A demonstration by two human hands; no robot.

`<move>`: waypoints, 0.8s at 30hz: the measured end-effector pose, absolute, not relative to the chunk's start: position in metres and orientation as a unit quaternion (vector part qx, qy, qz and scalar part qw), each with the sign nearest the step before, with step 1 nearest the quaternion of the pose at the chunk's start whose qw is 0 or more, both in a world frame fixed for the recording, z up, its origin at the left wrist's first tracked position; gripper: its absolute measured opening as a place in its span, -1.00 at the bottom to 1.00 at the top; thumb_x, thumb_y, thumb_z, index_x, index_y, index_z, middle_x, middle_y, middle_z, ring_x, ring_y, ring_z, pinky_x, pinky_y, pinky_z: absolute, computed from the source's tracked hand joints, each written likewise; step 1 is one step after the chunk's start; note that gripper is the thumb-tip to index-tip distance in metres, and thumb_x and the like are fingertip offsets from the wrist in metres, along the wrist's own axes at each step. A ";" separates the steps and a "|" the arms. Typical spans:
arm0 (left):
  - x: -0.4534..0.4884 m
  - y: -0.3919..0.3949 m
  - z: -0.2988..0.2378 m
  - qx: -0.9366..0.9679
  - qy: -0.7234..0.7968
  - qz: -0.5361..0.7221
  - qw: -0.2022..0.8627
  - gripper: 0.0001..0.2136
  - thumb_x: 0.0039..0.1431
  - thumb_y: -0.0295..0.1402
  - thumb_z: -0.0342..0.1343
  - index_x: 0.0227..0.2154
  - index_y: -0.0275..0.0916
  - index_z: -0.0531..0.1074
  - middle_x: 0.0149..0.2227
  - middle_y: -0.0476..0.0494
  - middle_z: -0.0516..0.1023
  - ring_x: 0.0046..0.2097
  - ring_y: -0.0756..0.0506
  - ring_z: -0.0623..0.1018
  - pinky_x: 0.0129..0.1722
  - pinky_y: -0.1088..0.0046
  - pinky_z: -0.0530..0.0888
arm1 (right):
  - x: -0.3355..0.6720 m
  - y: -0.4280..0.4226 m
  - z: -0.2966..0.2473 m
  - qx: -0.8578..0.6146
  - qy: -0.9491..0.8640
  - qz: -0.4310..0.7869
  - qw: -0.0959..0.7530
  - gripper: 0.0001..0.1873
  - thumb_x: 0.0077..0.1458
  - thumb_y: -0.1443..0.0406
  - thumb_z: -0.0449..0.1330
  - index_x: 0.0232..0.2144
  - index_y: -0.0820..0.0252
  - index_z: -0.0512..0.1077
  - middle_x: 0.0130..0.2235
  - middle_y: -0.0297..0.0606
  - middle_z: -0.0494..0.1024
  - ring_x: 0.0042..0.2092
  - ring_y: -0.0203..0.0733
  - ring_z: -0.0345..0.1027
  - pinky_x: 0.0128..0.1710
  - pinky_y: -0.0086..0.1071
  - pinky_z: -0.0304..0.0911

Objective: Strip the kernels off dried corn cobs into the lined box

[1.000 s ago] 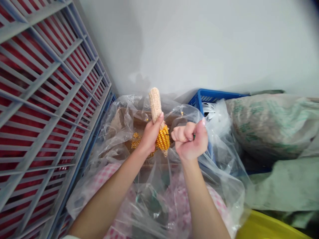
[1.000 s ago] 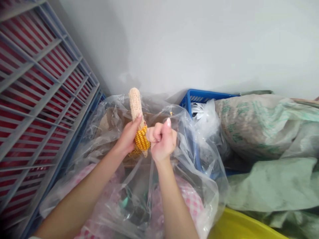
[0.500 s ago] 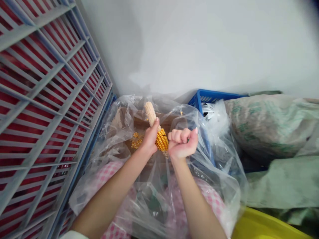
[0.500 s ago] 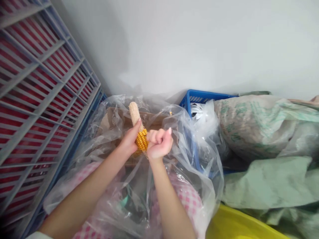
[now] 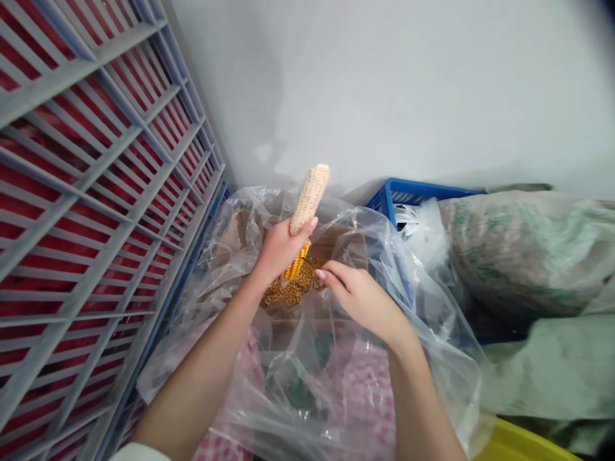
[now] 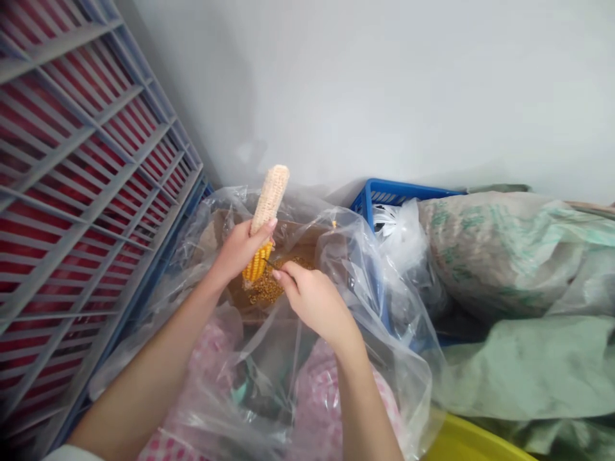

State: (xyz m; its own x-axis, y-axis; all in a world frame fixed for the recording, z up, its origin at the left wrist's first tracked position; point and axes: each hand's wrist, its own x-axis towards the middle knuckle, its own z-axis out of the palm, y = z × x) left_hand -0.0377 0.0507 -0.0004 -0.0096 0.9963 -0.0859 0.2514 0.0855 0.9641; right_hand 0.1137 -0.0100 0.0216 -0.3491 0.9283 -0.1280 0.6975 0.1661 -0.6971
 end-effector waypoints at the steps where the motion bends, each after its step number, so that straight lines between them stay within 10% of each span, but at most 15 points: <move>1: -0.038 0.051 0.000 0.543 0.575 0.407 0.456 -0.62 -0.04 0.01 0.05 -0.58 -0.25 0.37 -0.58 -0.11 0.44 -0.50 -0.04 0.41 -0.49 0.50 0.23 | 0.112 -0.009 0.020 -0.540 -0.749 0.348 0.162 -0.70 0.19 0.17 -0.11 -0.49 0.13 0.28 -0.53 -0.35 0.37 -0.50 -0.29 0.22 -0.45 -0.44 -0.02; 24: -0.052 0.064 -0.031 0.435 0.626 0.414 0.498 -0.56 -0.09 0.08 0.03 -0.59 -0.27 0.44 -0.61 -0.10 0.43 -0.52 -0.04 0.40 -0.52 0.51 0.23 | 0.066 -0.013 -0.037 -0.597 -0.640 0.365 0.317 -0.62 0.17 0.14 -0.16 -0.59 0.16 0.21 -0.60 -0.37 0.27 -0.53 -0.33 0.11 -0.47 -0.46 -0.04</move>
